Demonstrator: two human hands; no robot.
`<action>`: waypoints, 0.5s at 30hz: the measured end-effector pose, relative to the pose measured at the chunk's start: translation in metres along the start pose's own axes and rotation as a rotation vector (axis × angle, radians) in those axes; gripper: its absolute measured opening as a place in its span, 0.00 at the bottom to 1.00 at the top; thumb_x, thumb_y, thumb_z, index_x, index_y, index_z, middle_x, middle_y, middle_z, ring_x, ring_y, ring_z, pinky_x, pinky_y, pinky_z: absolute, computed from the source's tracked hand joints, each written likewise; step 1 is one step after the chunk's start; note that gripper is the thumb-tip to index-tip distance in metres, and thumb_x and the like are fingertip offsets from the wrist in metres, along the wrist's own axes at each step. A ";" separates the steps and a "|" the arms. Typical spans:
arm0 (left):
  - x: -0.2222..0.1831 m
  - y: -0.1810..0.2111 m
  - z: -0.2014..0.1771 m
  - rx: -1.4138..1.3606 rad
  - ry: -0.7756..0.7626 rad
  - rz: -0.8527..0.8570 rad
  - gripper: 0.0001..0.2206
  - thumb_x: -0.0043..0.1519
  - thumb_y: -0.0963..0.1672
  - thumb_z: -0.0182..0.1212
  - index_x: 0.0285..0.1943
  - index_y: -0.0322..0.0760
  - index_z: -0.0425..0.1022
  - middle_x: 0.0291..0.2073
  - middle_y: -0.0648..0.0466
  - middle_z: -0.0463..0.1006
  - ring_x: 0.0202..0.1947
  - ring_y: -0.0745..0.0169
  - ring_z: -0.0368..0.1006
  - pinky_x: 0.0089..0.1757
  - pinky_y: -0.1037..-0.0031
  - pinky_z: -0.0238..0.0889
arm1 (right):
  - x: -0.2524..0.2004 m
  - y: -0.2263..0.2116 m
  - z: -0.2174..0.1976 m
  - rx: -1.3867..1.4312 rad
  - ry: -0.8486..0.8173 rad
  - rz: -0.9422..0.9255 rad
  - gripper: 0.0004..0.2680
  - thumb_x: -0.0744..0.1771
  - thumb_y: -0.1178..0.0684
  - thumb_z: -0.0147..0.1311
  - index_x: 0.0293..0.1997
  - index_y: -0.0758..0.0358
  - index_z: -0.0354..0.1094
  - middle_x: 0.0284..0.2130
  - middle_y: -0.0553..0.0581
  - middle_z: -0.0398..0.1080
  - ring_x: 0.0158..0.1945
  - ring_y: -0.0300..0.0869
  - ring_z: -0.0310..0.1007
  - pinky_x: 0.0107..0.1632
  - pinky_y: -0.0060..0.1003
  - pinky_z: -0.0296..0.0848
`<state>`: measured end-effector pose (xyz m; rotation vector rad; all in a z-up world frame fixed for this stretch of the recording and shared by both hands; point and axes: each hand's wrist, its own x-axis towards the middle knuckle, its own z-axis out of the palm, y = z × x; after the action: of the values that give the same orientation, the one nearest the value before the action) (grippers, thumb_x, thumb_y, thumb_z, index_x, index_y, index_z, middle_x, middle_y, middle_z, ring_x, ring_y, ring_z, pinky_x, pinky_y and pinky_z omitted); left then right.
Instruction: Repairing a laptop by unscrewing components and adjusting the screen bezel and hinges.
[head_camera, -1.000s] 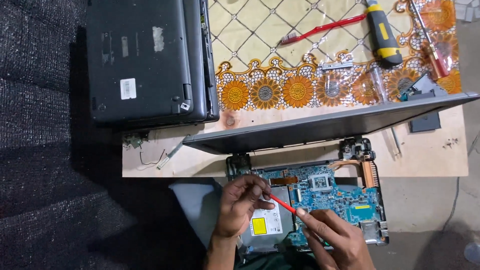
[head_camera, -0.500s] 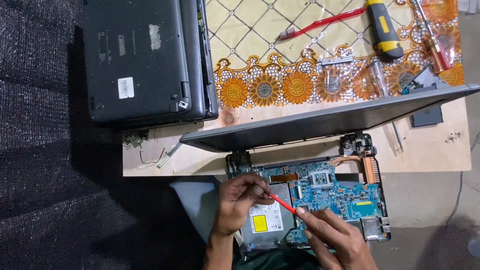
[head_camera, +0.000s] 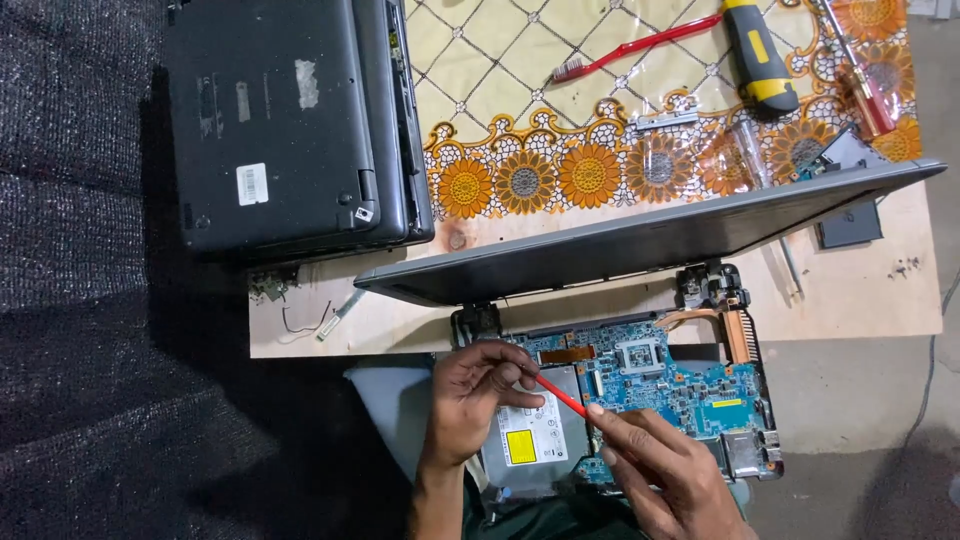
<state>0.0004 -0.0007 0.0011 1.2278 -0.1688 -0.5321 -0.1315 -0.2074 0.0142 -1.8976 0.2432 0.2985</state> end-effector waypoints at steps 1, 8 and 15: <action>0.000 0.001 0.001 0.010 -0.006 -0.003 0.05 0.62 0.39 0.57 0.44 0.28 0.74 0.39 0.43 0.79 0.35 0.53 0.78 0.34 0.71 0.79 | 0.000 0.001 0.000 0.002 0.017 -0.005 0.19 0.64 0.53 0.52 0.63 0.47 0.62 0.39 0.54 0.72 0.35 0.40 0.78 0.31 0.33 0.83; 0.002 0.001 0.003 -0.011 0.023 -0.020 0.06 0.62 0.38 0.57 0.43 0.25 0.75 0.37 0.41 0.79 0.33 0.55 0.78 0.33 0.73 0.78 | 0.002 0.000 0.001 0.039 0.054 -0.044 0.19 0.63 0.54 0.53 0.62 0.49 0.64 0.39 0.55 0.74 0.38 0.41 0.79 0.33 0.34 0.83; 0.005 0.007 0.006 -0.002 -0.006 -0.021 0.06 0.62 0.38 0.56 0.45 0.25 0.74 0.39 0.41 0.79 0.35 0.53 0.78 0.33 0.73 0.78 | 0.001 -0.002 0.001 0.088 0.070 0.002 0.18 0.63 0.54 0.54 0.61 0.50 0.66 0.38 0.55 0.74 0.37 0.40 0.79 0.32 0.32 0.84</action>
<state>0.0042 -0.0068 0.0091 1.2274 -0.1605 -0.5547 -0.1301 -0.2057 0.0150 -1.8230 0.3004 0.2192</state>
